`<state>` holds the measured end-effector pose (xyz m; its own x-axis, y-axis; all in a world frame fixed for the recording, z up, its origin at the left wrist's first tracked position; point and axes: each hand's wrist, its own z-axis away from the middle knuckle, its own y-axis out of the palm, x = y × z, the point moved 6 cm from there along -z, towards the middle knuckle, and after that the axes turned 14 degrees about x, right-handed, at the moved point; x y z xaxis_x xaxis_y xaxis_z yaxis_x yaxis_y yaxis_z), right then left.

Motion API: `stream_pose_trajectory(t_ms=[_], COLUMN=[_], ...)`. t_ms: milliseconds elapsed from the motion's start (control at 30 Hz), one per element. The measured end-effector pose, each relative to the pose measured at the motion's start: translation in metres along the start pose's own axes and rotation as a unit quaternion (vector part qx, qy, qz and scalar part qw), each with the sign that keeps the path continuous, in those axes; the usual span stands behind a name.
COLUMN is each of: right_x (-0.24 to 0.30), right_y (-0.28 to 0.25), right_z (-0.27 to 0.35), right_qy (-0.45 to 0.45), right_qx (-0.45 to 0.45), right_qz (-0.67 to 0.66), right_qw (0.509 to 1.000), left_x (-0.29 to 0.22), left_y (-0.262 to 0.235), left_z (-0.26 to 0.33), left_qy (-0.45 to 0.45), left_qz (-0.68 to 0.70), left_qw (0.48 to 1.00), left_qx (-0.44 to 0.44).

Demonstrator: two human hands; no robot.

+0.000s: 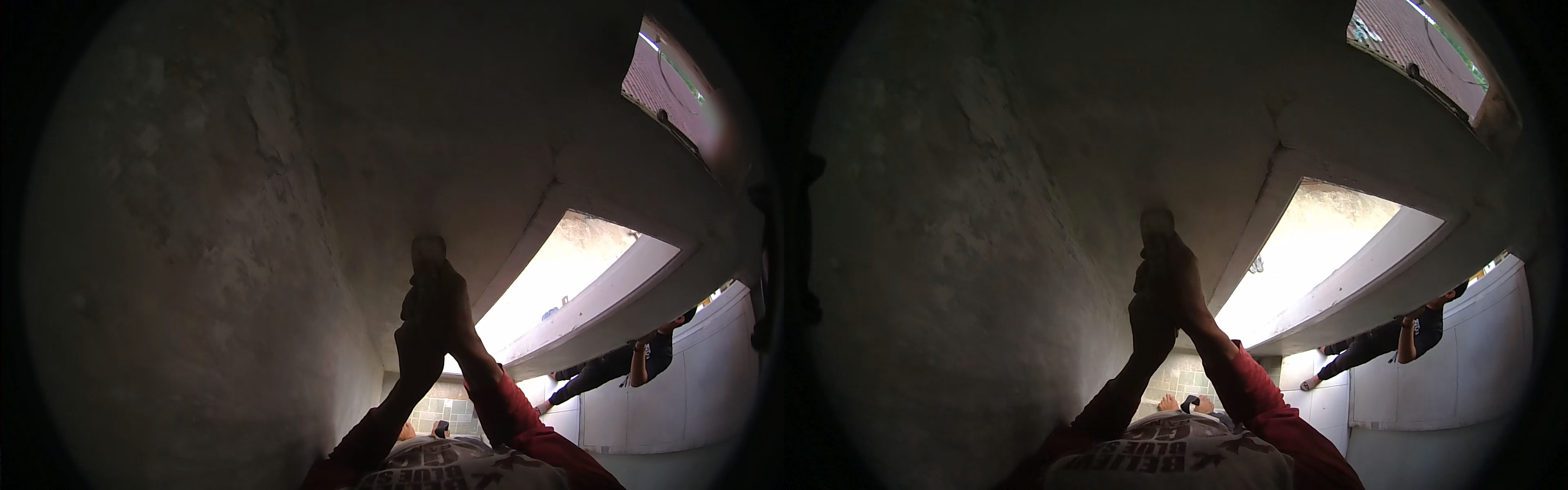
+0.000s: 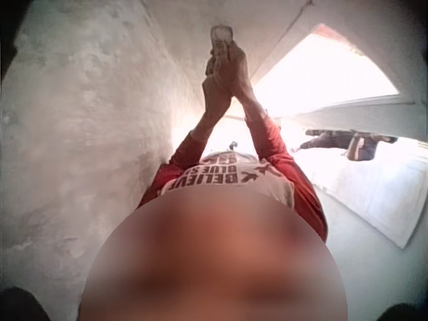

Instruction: The person smooths a wall surface using a sanding block. They repeatedly rub the block against the wall near a doorway, moving it in short strokes to even the surface.

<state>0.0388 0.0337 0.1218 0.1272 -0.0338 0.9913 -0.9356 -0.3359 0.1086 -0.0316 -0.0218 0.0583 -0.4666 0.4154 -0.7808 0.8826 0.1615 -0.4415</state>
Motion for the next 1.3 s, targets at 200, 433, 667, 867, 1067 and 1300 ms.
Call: stream_pose_trajectory(t_ms=[200, 433, 667, 867, 1067, 1300], right_x=[0.009, -0.018, -0.027, -0.039, -0.058, -0.075], right_y=[0.003, 0.000, 0.002, -0.005, -0.010, -0.015], right_z=[-0.005, 0.007, 0.005, 0.011, 0.012, 0.021], right_qy=[-0.133, -0.018, -0.018, 0.013, 0.022, 0.021], right_qx=[0.051, 0.019, 0.010, 0.005, 0.004, -0.005], right_qz=[0.014, 0.009, -0.036, -0.015, -0.022, -0.054], right_qw=[0.990, 1.000, 0.999, 1.000, 1.000, 0.998], left_x=[0.004, 0.017, 0.025, 0.035, 0.045, 0.068], left_y=[-0.003, 0.014, 0.014, 0.025, 0.036, 0.055], left_z=[0.000, 0.019, 0.022, 0.030, 0.037, 0.054], left_qy=[0.002, -0.051, -0.022, -0.073, -0.036, -0.089], left_qz=[0.061, 0.008, -0.028, 0.005, -0.028, 0.011], left_qw=[0.998, 0.997, 0.999, 0.997, 0.998, 0.995], left_qx=[0.004, 0.051, 0.039, 0.039, 0.037, 0.043])
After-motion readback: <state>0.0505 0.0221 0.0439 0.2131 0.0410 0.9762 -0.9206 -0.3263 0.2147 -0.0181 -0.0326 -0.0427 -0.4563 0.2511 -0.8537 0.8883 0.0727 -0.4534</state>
